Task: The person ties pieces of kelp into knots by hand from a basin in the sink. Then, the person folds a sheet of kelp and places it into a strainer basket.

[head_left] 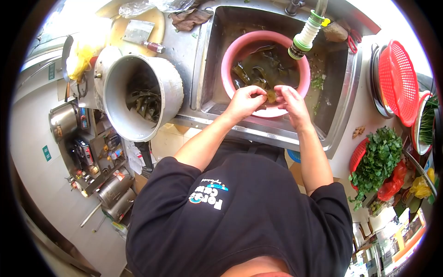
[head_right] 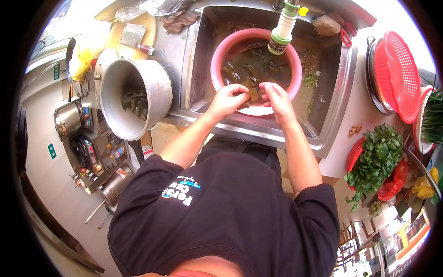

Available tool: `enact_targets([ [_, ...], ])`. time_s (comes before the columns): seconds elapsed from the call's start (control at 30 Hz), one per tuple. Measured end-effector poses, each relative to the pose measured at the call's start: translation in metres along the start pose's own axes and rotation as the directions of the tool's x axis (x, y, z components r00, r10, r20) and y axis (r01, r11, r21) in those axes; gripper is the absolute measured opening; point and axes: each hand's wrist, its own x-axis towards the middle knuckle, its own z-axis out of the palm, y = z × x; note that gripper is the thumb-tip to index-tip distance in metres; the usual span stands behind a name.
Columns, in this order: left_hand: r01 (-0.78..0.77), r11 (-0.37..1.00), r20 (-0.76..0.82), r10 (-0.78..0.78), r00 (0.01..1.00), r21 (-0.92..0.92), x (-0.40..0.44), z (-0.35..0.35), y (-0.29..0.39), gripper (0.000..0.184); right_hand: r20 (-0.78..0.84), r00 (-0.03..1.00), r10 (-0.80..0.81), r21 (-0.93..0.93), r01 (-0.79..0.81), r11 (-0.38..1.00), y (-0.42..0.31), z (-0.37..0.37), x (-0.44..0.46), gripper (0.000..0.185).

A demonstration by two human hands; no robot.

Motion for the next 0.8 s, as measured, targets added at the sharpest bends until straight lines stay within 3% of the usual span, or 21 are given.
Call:
enact_targets([
  [0.03,-0.005,0.994,0.038,0.009,0.999,-0.11,-0.002,0.002,0.003,0.015,-0.017,1.0,-0.024,0.009,0.024,1.0,-0.003,0.003,-0.002,0.037],
  [0.07,-0.005,0.994,0.039,0.01,0.999,-0.109,-0.002,0.001,0.008,0.015,0.092,0.993,0.069,0.098,-0.078,0.992,-0.007,0.005,-0.005,0.036],
  [0.17,0.065,0.996,0.108,-0.071,0.992,0.06,-0.005,-0.001,0.013,0.013,0.168,0.986,-0.016,0.198,-0.018,0.98,0.007,0.007,0.0,0.031],
  [0.23,0.072,0.99,0.037,-0.068,0.997,-0.123,-0.008,0.001,0.006,0.012,0.13,0.991,-0.028,0.244,-0.005,0.97,0.013,0.009,0.003,0.026],
  [0.27,0.072,0.99,0.038,-0.068,0.997,-0.122,-0.008,0.003,0.003,0.012,0.092,0.992,-0.091,0.269,0.063,0.961,0.018,0.011,0.005,0.024],
  [0.33,-0.143,0.964,-0.111,0.121,0.987,-0.225,-0.009,0.01,0.004,0.013,0.048,0.988,-0.148,0.316,0.126,0.94,0.021,0.018,0.004,0.021],
  [0.43,-0.103,0.927,-0.148,0.053,0.988,-0.361,-0.011,0.014,0.014,0.02,-0.019,0.979,-0.203,0.296,0.199,0.934,0.021,0.026,0.001,0.02],
  [0.57,-0.178,0.927,-0.222,0.107,0.969,-0.331,-0.004,0.005,0.0,0.026,-0.035,0.932,-0.36,0.162,0.361,0.919,0.01,0.039,-0.013,0.018],
  [0.6,-0.129,0.928,-0.213,0.056,0.976,-0.348,-0.004,0.003,0.002,0.028,-0.01,0.889,-0.458,-0.022,0.458,0.889,0.009,0.04,-0.016,0.017],
  [0.67,-0.041,0.948,-0.168,-0.013,0.986,-0.314,-0.005,0.002,0.006,0.028,0.116,0.751,-0.65,-0.378,0.638,0.67,0.003,0.039,-0.021,0.016],
  [0.7,-0.041,0.948,-0.168,-0.013,0.986,-0.315,-0.007,0.001,0.008,0.028,0.116,0.752,-0.649,-0.379,0.638,0.671,0.0,0.04,-0.023,0.016],
  [0.77,0.057,0.945,-0.104,-0.095,0.99,-0.321,-0.011,0.0,0.011,0.03,0.24,0.61,-0.756,-0.469,0.754,0.46,-0.004,0.041,-0.027,0.017],
  [0.8,0.003,0.956,-0.114,-0.038,0.993,-0.293,-0.014,-0.001,0.01,0.026,0.228,0.628,-0.744,-0.459,0.743,0.487,-0.004,0.041,-0.03,0.014],
])
